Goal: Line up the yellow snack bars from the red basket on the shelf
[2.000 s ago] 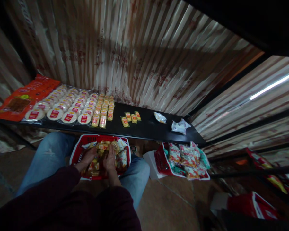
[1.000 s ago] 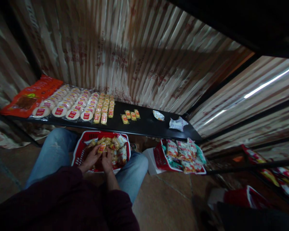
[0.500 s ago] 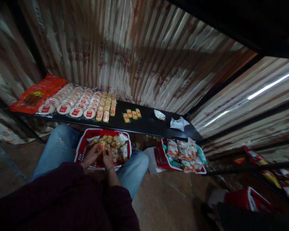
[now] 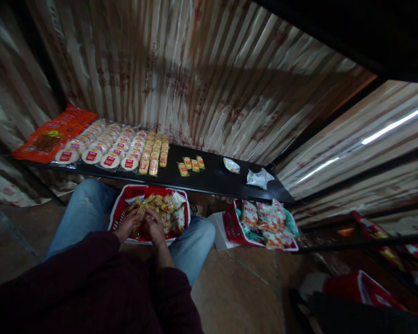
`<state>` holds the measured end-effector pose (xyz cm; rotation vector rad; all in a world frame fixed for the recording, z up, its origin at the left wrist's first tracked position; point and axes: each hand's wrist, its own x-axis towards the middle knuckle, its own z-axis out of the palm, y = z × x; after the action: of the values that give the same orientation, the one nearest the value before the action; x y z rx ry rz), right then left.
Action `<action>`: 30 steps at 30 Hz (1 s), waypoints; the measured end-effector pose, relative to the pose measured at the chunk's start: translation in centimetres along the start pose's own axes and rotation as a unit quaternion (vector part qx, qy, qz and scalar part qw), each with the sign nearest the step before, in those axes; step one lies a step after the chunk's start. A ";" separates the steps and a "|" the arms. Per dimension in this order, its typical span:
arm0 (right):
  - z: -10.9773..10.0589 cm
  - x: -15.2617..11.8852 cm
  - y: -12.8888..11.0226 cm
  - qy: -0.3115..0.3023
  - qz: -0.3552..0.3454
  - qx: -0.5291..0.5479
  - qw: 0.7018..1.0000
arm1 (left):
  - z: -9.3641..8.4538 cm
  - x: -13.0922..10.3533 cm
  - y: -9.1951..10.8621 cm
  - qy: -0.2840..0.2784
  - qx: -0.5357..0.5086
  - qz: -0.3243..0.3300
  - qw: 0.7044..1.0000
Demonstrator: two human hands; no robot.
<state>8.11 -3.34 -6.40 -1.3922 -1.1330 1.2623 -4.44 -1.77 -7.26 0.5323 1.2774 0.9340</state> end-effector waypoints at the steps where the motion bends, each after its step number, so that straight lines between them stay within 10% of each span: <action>1: 0.0 0.0 0.0 -0.003 0.016 0.009 1.000 | -0.2 0.1 0.0 0.008 -0.006 -0.015 1.000; 18: 0.2 0.1 0.4 -0.009 0.089 0.168 0.982 | -1.2 -0.5 0.9 -0.033 -0.100 -0.091 0.990; 30: 0.3 0.2 1.0 0.028 0.062 0.074 0.995 | -1.4 -1.2 1.1 -0.112 -0.032 -0.050 0.992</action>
<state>7.83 -3.31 -7.43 -1.3948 -0.9088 1.3574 -6.13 -2.38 -6.11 0.5033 1.0590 0.8057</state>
